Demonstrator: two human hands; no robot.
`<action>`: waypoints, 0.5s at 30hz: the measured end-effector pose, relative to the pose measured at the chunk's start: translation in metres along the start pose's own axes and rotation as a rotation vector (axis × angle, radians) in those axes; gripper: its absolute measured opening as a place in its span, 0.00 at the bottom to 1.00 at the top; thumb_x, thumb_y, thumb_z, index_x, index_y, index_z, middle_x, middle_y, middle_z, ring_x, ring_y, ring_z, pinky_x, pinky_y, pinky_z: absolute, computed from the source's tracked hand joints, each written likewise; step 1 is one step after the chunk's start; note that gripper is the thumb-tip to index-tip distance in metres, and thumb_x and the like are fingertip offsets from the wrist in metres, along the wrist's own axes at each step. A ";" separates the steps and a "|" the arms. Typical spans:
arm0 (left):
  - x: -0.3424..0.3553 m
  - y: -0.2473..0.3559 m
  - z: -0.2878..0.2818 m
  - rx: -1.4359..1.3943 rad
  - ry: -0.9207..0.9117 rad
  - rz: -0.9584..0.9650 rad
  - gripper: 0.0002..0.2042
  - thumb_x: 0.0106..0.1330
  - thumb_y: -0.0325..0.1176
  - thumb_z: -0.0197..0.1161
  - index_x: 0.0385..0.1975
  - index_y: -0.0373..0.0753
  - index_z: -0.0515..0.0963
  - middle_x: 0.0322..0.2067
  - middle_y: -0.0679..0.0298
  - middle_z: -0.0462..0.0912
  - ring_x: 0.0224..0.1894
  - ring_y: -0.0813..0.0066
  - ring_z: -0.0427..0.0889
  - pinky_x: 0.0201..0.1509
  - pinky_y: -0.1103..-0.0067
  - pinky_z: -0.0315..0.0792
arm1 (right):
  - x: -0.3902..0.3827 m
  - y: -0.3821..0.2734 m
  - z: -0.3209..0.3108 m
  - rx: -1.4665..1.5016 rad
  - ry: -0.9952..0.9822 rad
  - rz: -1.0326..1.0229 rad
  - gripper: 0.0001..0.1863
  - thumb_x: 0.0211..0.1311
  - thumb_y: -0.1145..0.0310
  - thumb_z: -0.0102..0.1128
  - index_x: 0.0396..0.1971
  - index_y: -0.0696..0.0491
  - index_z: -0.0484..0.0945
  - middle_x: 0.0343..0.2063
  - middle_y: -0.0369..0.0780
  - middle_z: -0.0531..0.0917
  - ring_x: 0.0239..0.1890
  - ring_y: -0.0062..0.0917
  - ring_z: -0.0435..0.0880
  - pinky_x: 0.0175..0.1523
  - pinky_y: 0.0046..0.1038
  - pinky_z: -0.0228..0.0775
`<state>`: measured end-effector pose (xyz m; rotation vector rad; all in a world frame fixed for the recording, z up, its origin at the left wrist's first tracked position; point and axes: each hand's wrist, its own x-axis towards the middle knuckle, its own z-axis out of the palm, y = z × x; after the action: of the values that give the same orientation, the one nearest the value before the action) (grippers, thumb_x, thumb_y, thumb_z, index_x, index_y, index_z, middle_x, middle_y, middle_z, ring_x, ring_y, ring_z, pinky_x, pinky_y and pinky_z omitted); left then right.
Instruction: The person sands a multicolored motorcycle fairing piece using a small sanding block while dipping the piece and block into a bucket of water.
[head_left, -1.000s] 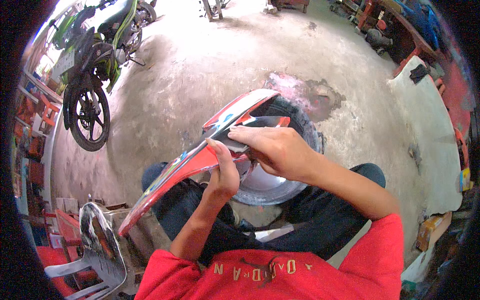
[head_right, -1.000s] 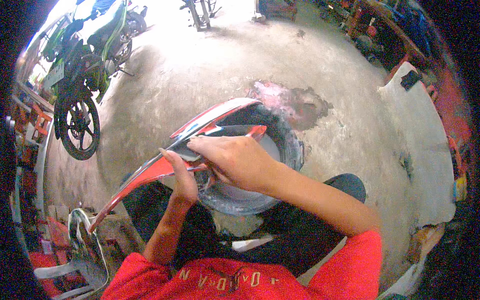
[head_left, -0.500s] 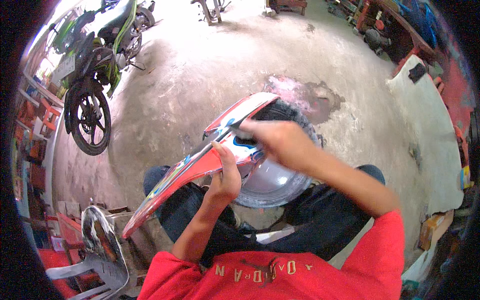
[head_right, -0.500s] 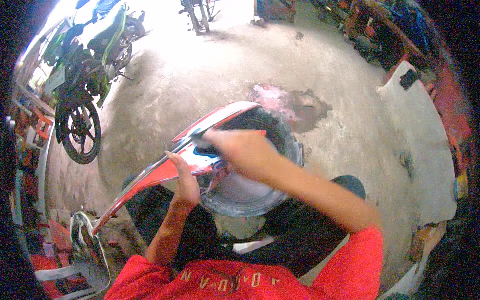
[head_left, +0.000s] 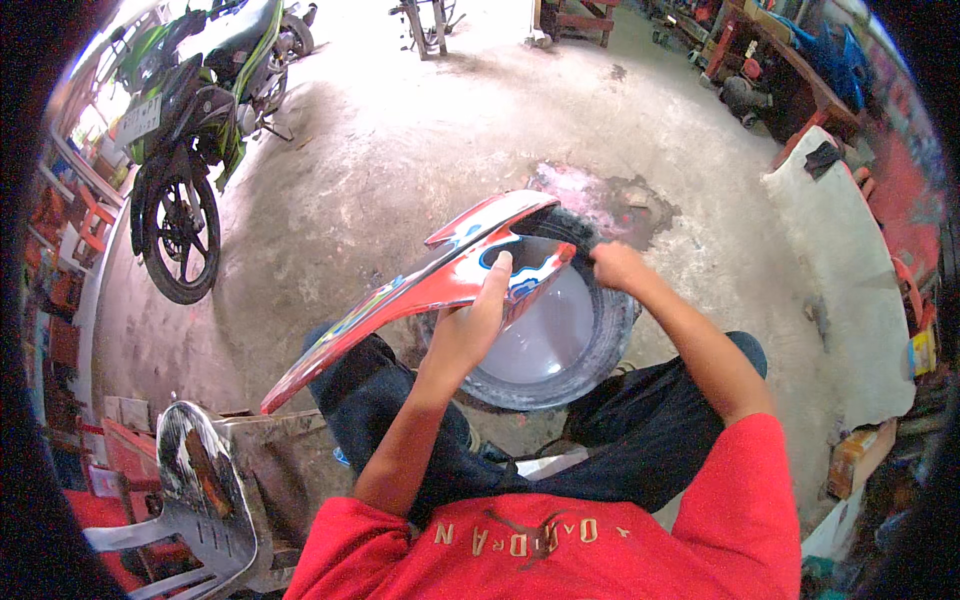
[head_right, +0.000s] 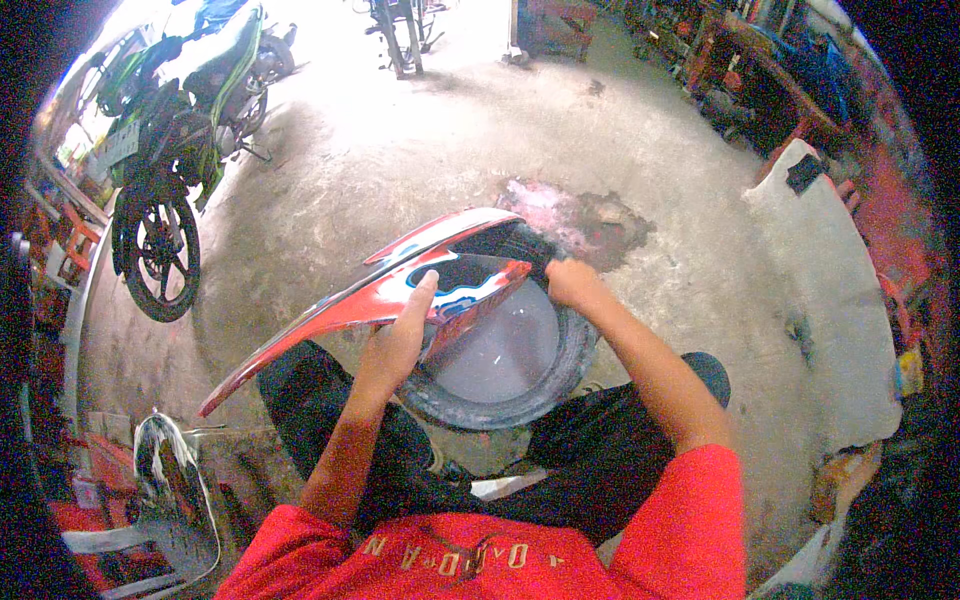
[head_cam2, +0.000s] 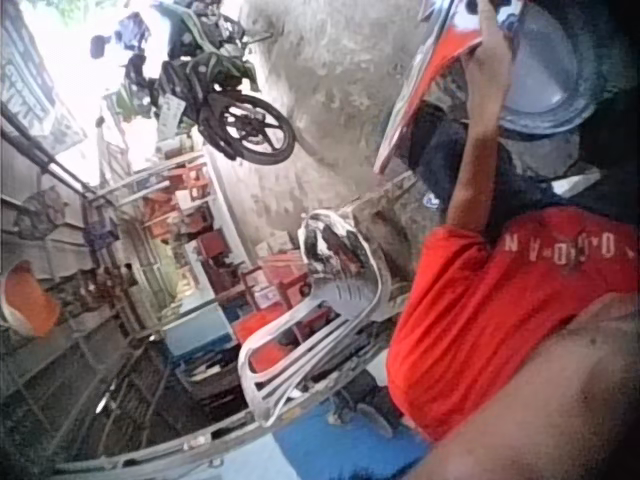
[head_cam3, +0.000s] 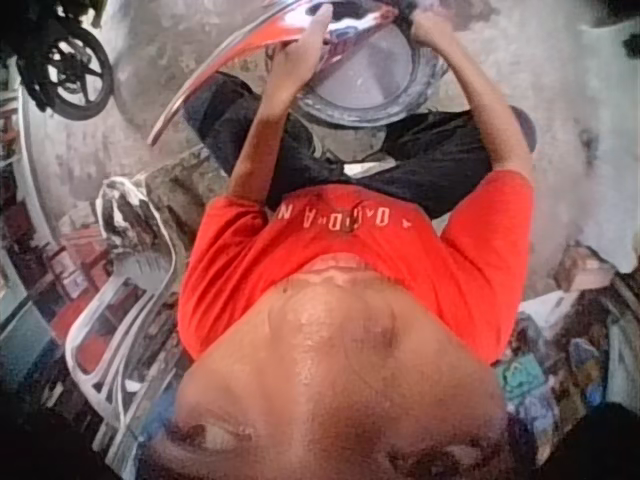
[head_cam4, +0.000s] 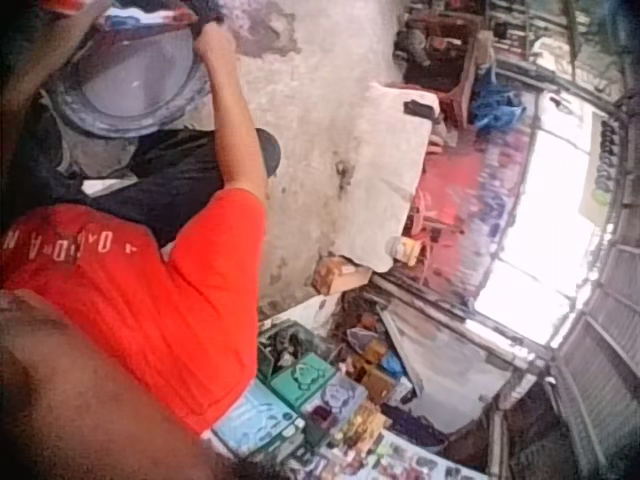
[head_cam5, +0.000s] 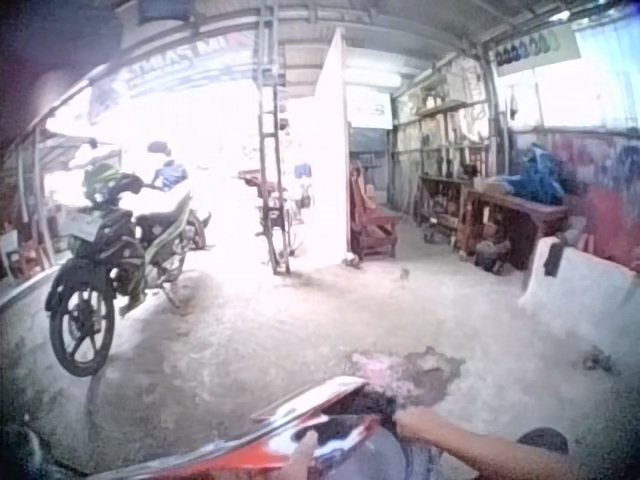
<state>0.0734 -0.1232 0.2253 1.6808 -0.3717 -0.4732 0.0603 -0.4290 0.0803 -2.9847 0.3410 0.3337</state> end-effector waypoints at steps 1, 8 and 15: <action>-0.001 -0.001 0.004 -0.054 0.064 0.009 0.23 0.74 0.46 0.55 0.57 0.32 0.73 0.56 0.56 0.78 0.59 0.67 0.75 0.65 0.72 0.65 | -0.001 0.003 0.019 -0.029 -0.064 -0.002 0.12 0.54 0.71 0.60 0.37 0.58 0.84 0.35 0.54 0.86 0.41 0.48 0.87 0.48 0.46 0.80; 0.004 -0.015 0.006 0.012 0.079 0.033 0.21 0.71 0.48 0.59 0.45 0.33 0.80 0.44 0.57 0.85 0.50 0.64 0.82 0.59 0.70 0.70 | -0.017 -0.042 0.175 0.084 -0.187 0.102 0.14 0.56 0.69 0.57 0.39 0.54 0.86 0.40 0.51 0.87 0.44 0.46 0.87 0.51 0.44 0.80; 0.000 -0.012 0.001 0.007 0.114 0.094 0.22 0.71 0.49 0.59 0.47 0.32 0.80 0.46 0.56 0.84 0.51 0.64 0.81 0.59 0.69 0.70 | -0.045 -0.137 0.257 0.350 -0.274 0.011 0.14 0.57 0.66 0.59 0.39 0.57 0.85 0.41 0.54 0.85 0.45 0.46 0.86 0.51 0.47 0.78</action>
<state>0.0727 -0.1220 0.2130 1.6812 -0.3674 -0.3056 -0.0026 -0.2501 -0.1454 -2.5559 0.3449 0.6066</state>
